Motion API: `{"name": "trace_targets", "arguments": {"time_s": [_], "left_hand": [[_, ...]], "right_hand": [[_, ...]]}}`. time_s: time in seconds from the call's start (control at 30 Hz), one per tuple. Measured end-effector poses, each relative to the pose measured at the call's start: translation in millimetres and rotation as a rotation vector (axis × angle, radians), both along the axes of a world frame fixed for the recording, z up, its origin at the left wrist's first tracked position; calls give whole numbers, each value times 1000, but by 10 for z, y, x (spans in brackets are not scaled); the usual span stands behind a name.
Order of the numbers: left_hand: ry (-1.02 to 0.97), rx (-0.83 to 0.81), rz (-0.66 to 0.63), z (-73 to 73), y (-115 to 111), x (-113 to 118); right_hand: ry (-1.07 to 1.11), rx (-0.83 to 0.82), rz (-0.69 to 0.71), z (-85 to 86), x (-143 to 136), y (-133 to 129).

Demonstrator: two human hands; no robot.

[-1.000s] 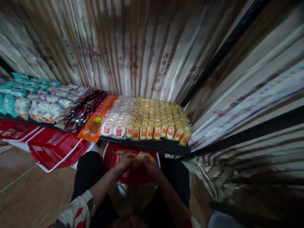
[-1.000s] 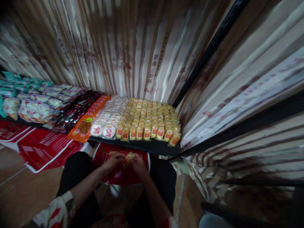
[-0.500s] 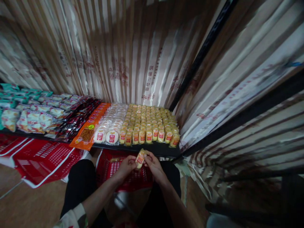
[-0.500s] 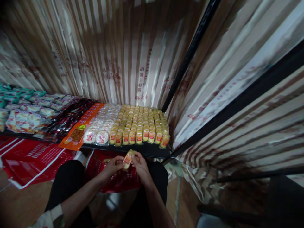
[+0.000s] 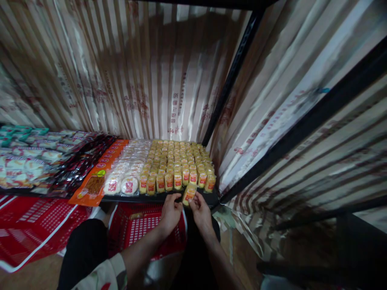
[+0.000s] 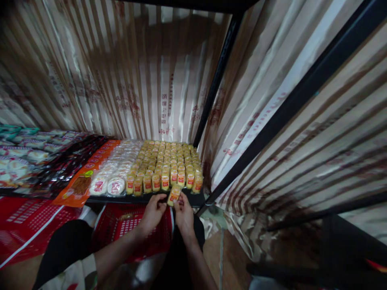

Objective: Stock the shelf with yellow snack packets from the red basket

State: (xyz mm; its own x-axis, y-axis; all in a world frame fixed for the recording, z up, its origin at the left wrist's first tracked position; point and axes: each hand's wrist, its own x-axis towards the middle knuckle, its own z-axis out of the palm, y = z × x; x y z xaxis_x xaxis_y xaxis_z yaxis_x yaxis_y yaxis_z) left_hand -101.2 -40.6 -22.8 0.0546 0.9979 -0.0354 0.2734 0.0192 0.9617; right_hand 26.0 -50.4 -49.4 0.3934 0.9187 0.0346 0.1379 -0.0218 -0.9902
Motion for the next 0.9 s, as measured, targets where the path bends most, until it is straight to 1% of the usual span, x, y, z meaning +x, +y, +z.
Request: {"name": "trace_targets", "arguments": {"time_s": [0.07, 0.17, 0.3, 0.43, 0.5, 0.67, 0.73, 0.9], "left_hand": [[77, 129, -4, -2, 29, 79], [58, 178, -70, -22, 68, 195], [-5, 109, -97, -89, 123, 303], [-8, 63, -74, -129, 155, 305], [-6, 48, -70, -114, 159, 289], [-28, 11, -107, -39, 149, 271], [-34, 14, -121, -29, 145, 272], [-27, 39, -114, -82, 143, 266]], "right_hand": [[-92, 19, -33, 5, 105, 95], [-232, -5, -37, 27, 180, 220], [-402, -25, -53, 58, 168, 343], [-501, 50, -50, 29, 116, 423], [-506, 78, -72, -13, 87, 447], [-379, 148, -87, -115, 23, 458], [-384, 176, -102, -132, 14, 448], [-617, 229, -122, -147, 25, 434]]}}
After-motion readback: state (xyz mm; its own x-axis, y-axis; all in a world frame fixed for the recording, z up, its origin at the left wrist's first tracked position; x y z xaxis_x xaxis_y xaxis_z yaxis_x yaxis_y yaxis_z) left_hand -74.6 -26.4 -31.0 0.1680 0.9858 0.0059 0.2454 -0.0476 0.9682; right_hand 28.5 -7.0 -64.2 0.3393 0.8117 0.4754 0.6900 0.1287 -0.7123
